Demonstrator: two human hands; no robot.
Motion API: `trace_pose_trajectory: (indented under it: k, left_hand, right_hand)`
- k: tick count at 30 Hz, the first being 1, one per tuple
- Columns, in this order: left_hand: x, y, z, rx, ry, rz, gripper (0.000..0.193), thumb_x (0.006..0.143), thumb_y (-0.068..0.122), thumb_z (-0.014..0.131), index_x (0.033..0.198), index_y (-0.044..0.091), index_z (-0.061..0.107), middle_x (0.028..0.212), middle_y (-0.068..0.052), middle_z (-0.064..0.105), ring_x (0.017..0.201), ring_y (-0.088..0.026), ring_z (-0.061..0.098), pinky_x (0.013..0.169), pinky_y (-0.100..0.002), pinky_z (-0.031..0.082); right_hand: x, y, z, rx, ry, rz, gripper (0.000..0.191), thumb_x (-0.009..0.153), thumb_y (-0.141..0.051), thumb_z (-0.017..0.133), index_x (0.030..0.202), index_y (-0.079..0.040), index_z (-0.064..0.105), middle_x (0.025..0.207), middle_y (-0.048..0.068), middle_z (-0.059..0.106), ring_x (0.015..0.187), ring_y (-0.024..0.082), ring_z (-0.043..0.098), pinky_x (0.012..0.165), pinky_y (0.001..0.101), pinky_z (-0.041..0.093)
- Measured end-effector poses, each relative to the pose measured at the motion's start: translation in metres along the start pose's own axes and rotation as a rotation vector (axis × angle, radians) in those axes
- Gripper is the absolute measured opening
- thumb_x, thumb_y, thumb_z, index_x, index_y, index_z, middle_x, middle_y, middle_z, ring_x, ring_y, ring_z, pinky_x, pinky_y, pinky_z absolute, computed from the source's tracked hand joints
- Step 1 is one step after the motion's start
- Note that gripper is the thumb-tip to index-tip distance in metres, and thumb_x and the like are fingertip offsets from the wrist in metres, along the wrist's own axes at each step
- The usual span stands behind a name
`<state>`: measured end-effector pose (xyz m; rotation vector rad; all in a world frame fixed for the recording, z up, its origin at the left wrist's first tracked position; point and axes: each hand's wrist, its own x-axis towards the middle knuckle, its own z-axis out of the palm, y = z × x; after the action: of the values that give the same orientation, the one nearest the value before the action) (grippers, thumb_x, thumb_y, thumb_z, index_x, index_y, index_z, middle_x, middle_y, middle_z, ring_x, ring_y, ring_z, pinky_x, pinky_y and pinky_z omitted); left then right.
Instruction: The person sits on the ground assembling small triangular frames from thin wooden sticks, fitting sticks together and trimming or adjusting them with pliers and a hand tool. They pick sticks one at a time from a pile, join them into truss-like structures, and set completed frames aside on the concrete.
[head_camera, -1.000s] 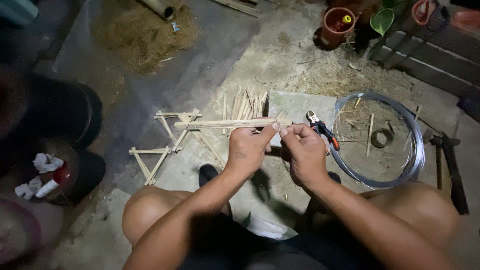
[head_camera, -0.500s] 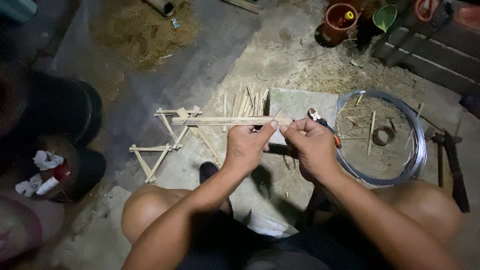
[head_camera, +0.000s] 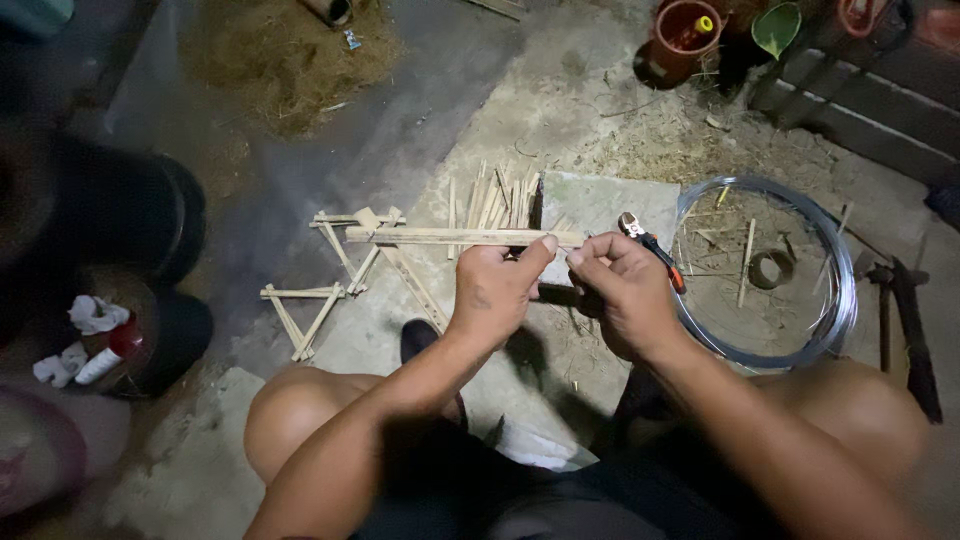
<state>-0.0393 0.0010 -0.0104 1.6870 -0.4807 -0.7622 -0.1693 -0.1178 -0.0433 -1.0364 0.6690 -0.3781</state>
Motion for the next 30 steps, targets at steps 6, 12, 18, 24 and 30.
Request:
trace_pose_trajectory:
  k: [6,12,18,24,30]
  left_hand:
    - [0.003,-0.003,-0.002,-0.252,-0.055,-0.076,0.031,0.094,0.029,0.073,0.084,-0.001,0.073,0.062,0.001,0.060,0.051,-0.007,0.051,0.046,-0.025,0.039]
    - [0.001,-0.003,-0.009,-0.313,-0.172,-0.180,0.031,0.094,0.026,0.072,0.085,-0.003,0.074,0.063,-0.001,0.063,0.049,-0.008,0.048,0.044,-0.026,0.036]
    - [-0.012,0.004,-0.016,0.011,-0.350,-0.085,0.025,0.092,0.025,0.071,0.088,0.000,0.076,0.064,0.000,0.063,0.052,-0.008,0.053,0.047,-0.027,0.041]
    - [-0.018,0.009,-0.018,0.262,-0.326,0.116,0.024,0.088,0.025,0.073,0.093,0.002,0.075,0.065,-0.001,0.063,0.061,-0.008,0.054,0.056,-0.031,0.048]
    - [-0.003,0.009,-0.017,0.290,-0.208,0.050,0.026,0.087,0.028,0.072,0.096,0.004,0.079,0.066,-0.008,0.069,0.061,-0.010,0.061,0.058,-0.032,0.051]
  right_hand:
    - [0.008,0.012,-0.021,0.028,-0.140,-0.037,0.011,0.097,-0.012,0.068,0.102,-0.003,0.064,0.075,-0.002,0.058,0.058,0.005,0.048,0.050,0.0228,0.036]
    - [0.023,0.006,-0.035,-0.262,-0.187,-0.022,0.013,0.096,-0.013,0.069,0.104,-0.002,0.067,0.077,-0.001,0.061,0.062,0.005,0.052,0.053,0.0231,0.039]
    - [0.038,-0.024,-0.032,-0.615,-0.336,-0.217,0.012,0.096,-0.013,0.072,0.101,-0.001,0.073,0.086,0.002,0.070,0.076,0.008,0.060,0.066,0.0267,0.050]
    - [0.023,-0.056,-0.012,-1.116,-0.302,-0.707,0.014,0.089,-0.014,0.078,0.097,-0.005,0.072,0.083,0.010,0.070,0.071,0.024,0.067,0.063,0.0359,0.053]
    - [0.007,-0.070,0.001,-1.269,-0.232,-0.985,0.017,0.081,-0.008,0.076,0.096,-0.005,0.069,0.085,0.014,0.068,0.073,0.035,0.067,0.065,0.0427,0.054]
